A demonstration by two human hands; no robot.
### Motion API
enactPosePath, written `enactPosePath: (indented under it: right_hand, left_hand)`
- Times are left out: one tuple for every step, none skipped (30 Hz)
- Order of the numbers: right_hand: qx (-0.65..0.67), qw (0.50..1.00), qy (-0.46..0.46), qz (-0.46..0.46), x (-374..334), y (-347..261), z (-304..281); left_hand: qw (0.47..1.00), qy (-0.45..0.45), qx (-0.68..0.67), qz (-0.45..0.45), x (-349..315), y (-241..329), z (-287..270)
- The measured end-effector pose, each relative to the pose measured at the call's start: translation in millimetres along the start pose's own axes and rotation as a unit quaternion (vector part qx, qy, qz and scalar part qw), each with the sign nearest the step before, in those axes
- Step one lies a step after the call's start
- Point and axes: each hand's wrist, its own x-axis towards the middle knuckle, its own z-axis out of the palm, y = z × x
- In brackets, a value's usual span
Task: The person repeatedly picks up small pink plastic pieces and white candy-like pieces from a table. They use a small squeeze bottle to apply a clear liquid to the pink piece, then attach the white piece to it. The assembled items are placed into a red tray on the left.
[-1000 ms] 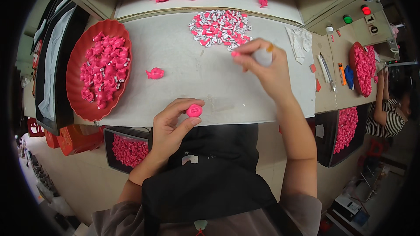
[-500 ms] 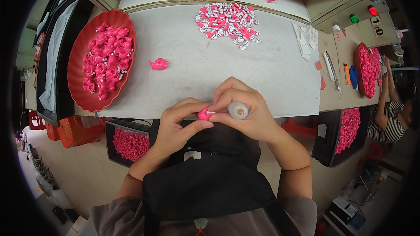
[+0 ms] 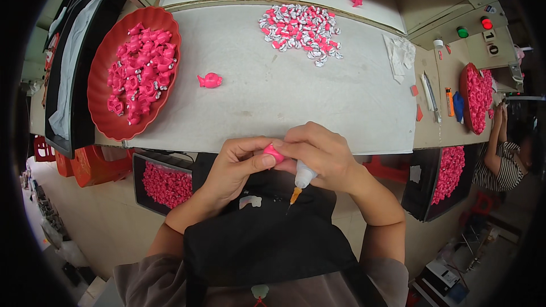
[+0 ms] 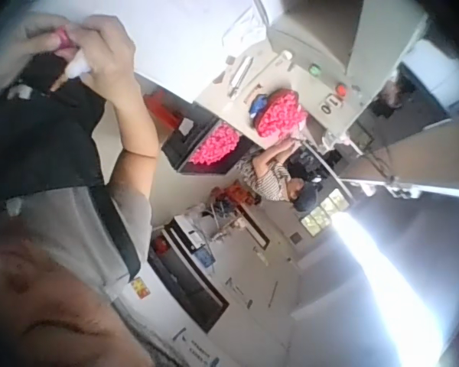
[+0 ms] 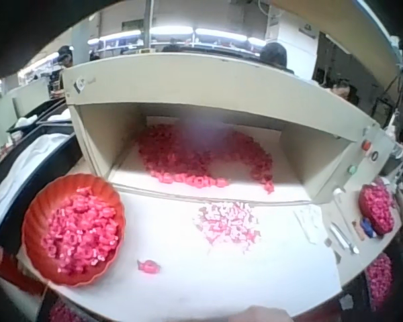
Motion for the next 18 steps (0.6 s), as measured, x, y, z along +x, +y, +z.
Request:
enactPosePath:
  right_hand:
    - [0.004, 1.000, -0.003, 0.002, -0.7, 0.0, 0.0]
    - [0.008, 1.000, -0.007, 0.003, -0.9, -0.3, 0.1]
    - [0.017, 1.000, 0.002, 0.014, 0.0, -1.6, -0.3]
    - [0.027, 0.999, 0.012, 0.025, 1.7, -3.7, -1.1]
    - [0.036, 0.998, 0.021, 0.036, 2.6, -5.1, -1.5]
    - [0.035, 0.999, 0.004, 0.018, 2.7, -3.4, -2.5]
    - [0.033, 0.999, -0.013, 0.000, 2.6, -0.4, -4.6]
    - [0.031, 0.999, -0.031, -0.018, 2.4, 1.5, -6.1]
    - [0.028, 0.999, -0.034, -0.030, 1.7, 1.3, -7.1]
    - [0.025, 0.998, -0.038, -0.041, 1.1, 1.0, -8.0]
    - [0.021, 0.997, -0.042, -0.053, 0.8, 0.6, -8.6]
    - [0.019, 0.997, -0.043, -0.058, 0.7, 0.2, -8.5]
    - [0.017, 0.997, -0.044, -0.063, 1.1, -0.1, -8.0]
    - [0.015, 0.997, -0.044, -0.068, 1.5, -0.3, -7.6]
    - [0.020, 0.996, -0.042, -0.072, 1.2, 0.5, -6.8]
    - [0.024, 0.996, -0.039, -0.075, 0.7, 1.6, -5.9]
    - [0.028, 0.996, -0.037, -0.079, 0.5, 2.4, -5.3]
    - [0.030, 0.995, -0.036, -0.083, 1.0, 3.0, -4.3]
  left_hand:
    - [1.000, 0.005, -0.001, -0.008, -0.1, -2.1, -0.6]
    - [1.000, 0.009, -0.003, -0.016, 0.1, -5.9, -1.8]
    - [1.000, 0.013, -0.003, -0.024, 0.3, -8.1, -2.1]
    - [1.000, 0.010, 0.005, -0.024, 0.0, -8.1, -1.4]
    - [1.000, 0.006, 0.013, -0.024, -0.4, -7.6, -0.5]
    - [0.999, 0.003, 0.021, -0.024, -1.0, -7.2, 0.4]
    - [1.000, -0.002, 0.010, -0.024, -1.9, -6.0, 1.9]
    - [1.000, -0.008, 0.000, -0.025, -2.9, -4.1, 3.8]
    - [0.999, -0.014, -0.010, -0.027, -3.5, -3.4, 5.2]
    - [1.000, -0.019, -0.011, -0.016, -4.0, -5.4, 5.0]
    - [1.000, -0.023, -0.012, -0.006, -4.9, -9.2, 4.2]
    - [1.000, -0.027, -0.013, 0.004, -6.1, -12.4, 3.7]
    - [0.999, -0.028, -0.014, 0.015, -7.1, -14.3, 3.6]
    - [0.999, -0.029, -0.015, 0.026, -8.2, -15.8, 3.6]
    - [0.999, -0.030, -0.017, 0.036, -8.6, -17.0, 3.4]
    - [0.999, -0.030, -0.020, 0.036, -8.9, -17.1, 3.9]
    - [0.999, -0.029, -0.024, 0.037, -9.4, -16.5, 4.9]
    - [0.999, -0.027, -0.027, 0.038, -10.0, -15.8, 5.4]
